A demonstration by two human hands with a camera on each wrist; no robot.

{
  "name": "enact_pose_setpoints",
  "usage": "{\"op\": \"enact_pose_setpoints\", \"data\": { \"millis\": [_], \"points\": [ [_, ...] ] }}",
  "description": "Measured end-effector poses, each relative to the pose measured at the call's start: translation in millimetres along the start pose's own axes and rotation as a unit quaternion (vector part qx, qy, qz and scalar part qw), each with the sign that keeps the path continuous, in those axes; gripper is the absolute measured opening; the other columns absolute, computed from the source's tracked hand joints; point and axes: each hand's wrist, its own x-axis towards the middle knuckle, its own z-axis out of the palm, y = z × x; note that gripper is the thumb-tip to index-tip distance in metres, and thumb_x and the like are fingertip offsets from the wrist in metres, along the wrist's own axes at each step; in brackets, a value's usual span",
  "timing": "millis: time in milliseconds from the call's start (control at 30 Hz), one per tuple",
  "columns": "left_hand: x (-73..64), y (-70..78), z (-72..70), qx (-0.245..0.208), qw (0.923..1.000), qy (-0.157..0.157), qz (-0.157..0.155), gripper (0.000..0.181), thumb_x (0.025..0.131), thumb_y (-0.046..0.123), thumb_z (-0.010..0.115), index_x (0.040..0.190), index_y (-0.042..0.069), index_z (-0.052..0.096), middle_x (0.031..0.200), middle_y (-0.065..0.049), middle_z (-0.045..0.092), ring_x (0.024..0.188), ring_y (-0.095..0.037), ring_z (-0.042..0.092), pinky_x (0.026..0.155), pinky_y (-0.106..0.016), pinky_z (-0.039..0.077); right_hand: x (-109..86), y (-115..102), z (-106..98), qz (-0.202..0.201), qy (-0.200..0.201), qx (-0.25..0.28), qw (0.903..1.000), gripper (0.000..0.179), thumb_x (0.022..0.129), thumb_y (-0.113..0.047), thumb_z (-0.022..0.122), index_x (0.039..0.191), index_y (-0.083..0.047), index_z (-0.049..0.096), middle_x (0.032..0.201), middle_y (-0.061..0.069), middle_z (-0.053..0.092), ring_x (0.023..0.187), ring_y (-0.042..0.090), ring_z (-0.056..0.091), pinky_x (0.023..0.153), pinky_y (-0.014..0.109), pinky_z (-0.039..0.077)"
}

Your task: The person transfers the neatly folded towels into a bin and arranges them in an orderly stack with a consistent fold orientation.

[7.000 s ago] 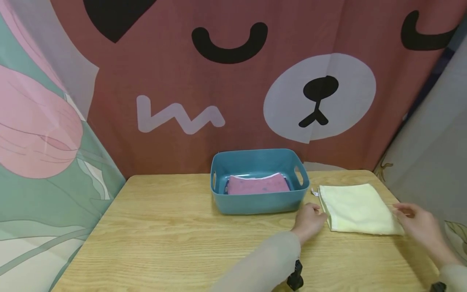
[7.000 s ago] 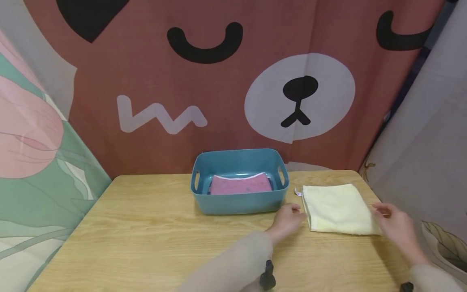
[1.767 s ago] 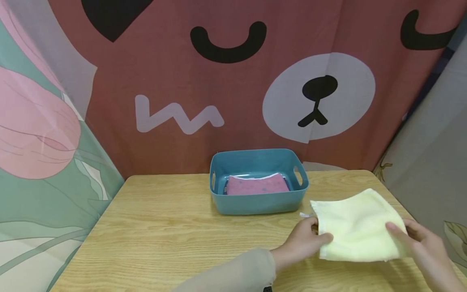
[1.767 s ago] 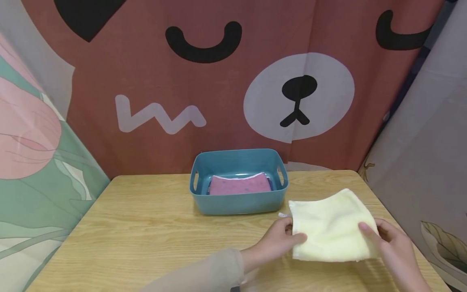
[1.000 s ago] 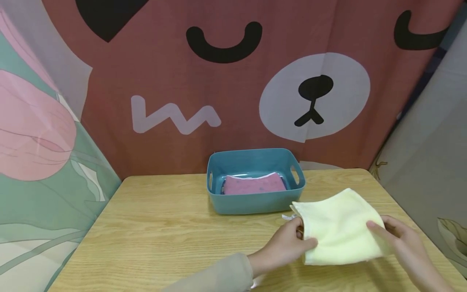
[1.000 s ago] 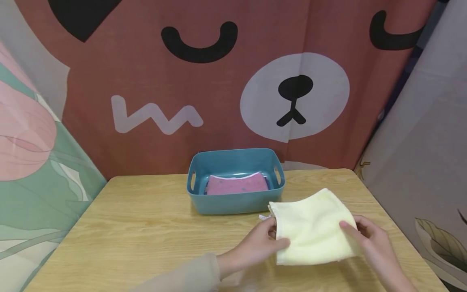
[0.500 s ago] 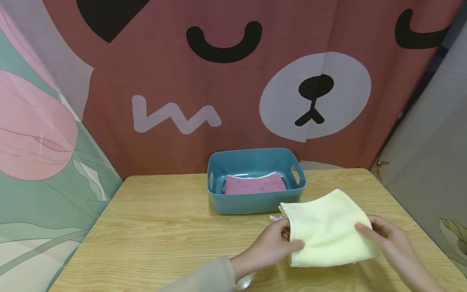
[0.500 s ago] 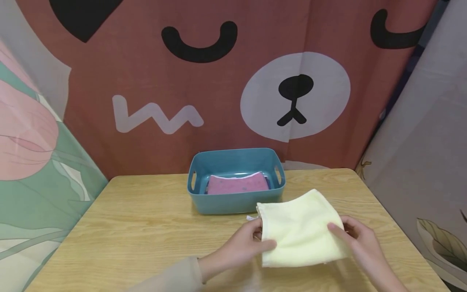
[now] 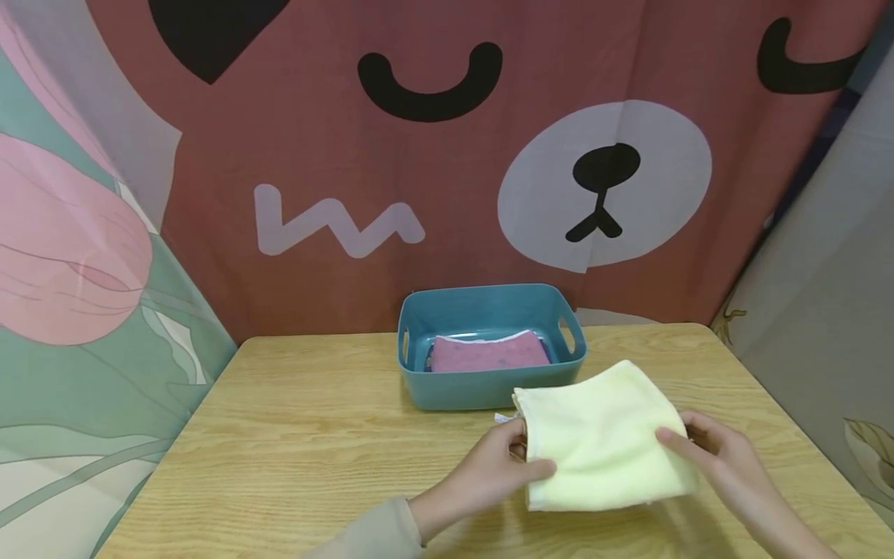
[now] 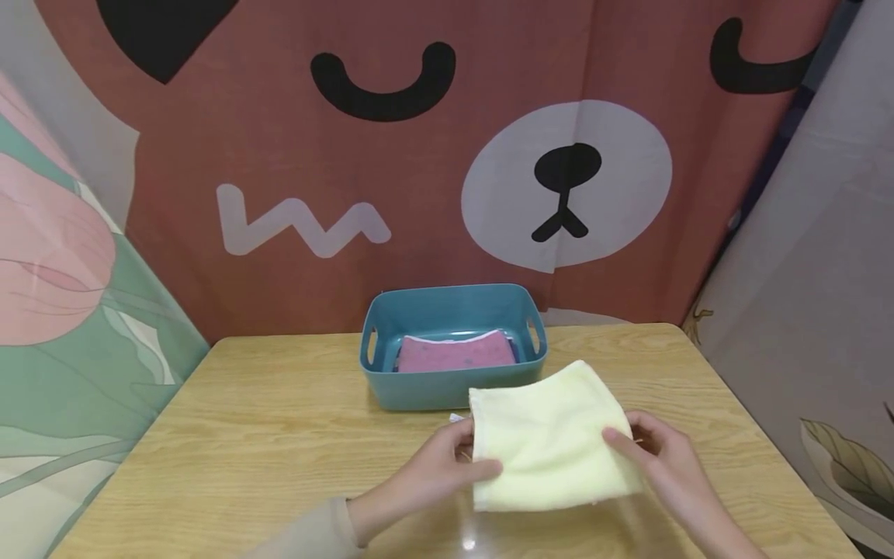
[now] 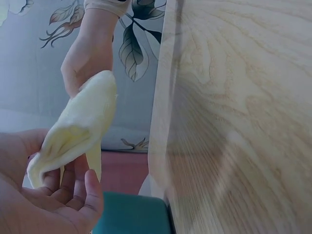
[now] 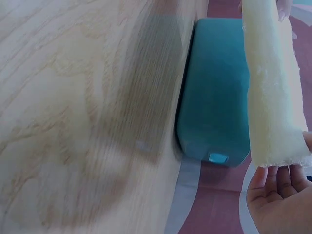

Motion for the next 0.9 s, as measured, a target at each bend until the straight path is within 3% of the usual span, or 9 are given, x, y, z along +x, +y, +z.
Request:
{"op": "enact_pose_setpoints", "data": {
  "millis": [167,467,900],
  "points": [
    [-4.9,-2.2,-7.1,-0.014,0.9998,0.014,0.001,0.025,0.085,0.002,0.074,0.109,0.003,0.066,0.088,0.005,0.064,0.077,-0.008,0.058,0.071,-0.022,0.05,1.6,-8,6,0.004,-0.012,0.005,0.9999,0.037,0.097,-0.031,0.066,0.119,-0.001,0.063,0.1,-0.002,0.066,0.084,0.006,0.061,0.07,0.024,0.05],
    [-15.0,-4.3,-21.3,-0.038,0.999,0.022,-0.005,0.029,0.085,-0.001,0.074,0.112,-0.001,0.065,0.093,-0.005,0.068,0.077,-0.011,0.06,0.068,-0.022,0.051,4.5,-22,21,-0.035,-0.003,0.036,0.9987,0.033,0.094,-0.024,0.07,0.118,-0.002,0.065,0.1,-0.004,0.068,0.087,0.004,0.063,0.071,0.024,0.052],
    [-25.5,-1.9,-38.0,-0.024,0.9989,0.039,-0.009,0.032,0.085,0.001,0.075,0.115,-0.002,0.064,0.093,-0.006,0.068,0.078,-0.013,0.057,0.068,-0.022,0.048,4.4,-34,36,-0.051,-0.006,0.081,0.9954,0.033,0.094,-0.02,0.069,0.119,0.002,0.064,0.1,-0.002,0.069,0.088,0.008,0.065,0.071,0.025,0.054]
  ]
}}
